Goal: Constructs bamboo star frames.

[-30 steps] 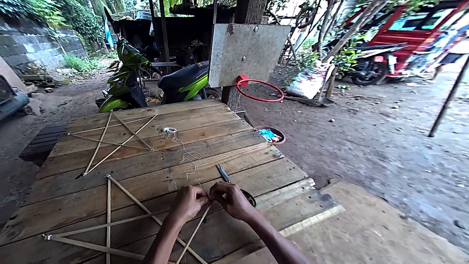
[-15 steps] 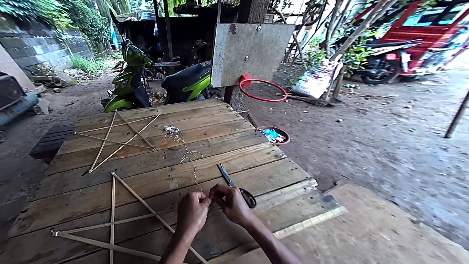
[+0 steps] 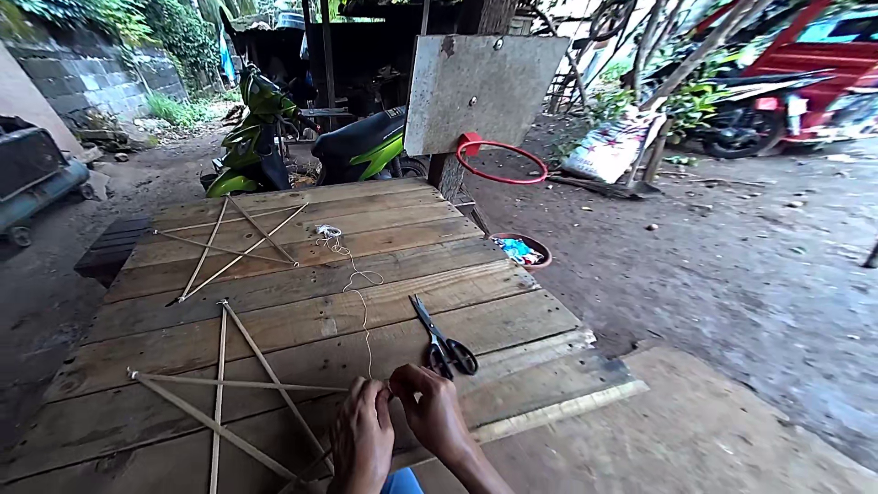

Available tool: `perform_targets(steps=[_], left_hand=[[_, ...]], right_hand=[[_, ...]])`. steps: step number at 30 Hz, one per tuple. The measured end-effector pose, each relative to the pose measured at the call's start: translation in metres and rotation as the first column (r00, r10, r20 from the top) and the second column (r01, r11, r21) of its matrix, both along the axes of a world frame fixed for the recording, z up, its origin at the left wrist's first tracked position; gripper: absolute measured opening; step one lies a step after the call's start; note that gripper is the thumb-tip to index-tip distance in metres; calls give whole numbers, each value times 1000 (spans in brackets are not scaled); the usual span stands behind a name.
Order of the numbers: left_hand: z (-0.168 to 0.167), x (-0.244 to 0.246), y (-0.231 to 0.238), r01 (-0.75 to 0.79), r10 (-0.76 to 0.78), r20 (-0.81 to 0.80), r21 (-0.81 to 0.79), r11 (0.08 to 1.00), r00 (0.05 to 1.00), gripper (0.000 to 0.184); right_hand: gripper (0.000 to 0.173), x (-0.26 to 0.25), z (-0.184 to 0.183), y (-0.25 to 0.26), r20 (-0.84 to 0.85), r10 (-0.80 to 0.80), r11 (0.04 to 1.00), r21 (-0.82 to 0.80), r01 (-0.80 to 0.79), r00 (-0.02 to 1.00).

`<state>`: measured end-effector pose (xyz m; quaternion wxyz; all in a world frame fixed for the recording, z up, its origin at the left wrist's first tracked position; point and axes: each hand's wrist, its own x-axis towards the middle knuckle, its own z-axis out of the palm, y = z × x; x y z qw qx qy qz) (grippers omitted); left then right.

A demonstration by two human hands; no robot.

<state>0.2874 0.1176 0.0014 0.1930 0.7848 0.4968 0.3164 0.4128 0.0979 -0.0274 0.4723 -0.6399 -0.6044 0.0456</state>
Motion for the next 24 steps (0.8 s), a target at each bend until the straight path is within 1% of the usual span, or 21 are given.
perform_targets(steps=[2,5,7,9,12,14,16,19,24], left_hand=[[-1,-8,-12,0,0,-23,22,1000,1000,14],[-9,-16,-25,-9,12,-25,114,993,1000,12],[-12,-19,-30,-11,12,-13,104,995,1000,11],[-11,-22,-32,-15,14,26,34,999,1000,11],[-5,-28,-31,-10,33,158,-146,989,987,12],[0,-31,-26,22,58,245,-314,949,968,14],[4,-33,-20,43,84,290,-408,912,953,14],[7,-33,-16,40,113,304,-453,890,946,12],[8,-31,-17,31,129,329,-438,898,936,11]], right_hand=[[12,-7,-2,-10,-34,-3,999,-34,2,999],[12,-14,-4,-21,-92,0,995,-99,-9,996],[12,-17,-4,-25,-109,11,994,-107,-22,994],[12,-18,-4,-28,-134,38,993,-104,-52,990],[12,-17,1,-30,-172,86,990,-96,-103,981],[12,-16,5,-30,-181,108,988,-91,-126,977],[12,-15,8,-30,-167,124,987,-81,-139,978],[11,-13,13,-29,-116,143,985,-76,-152,983],[12,-10,18,-30,-22,177,983,-49,-177,984]])
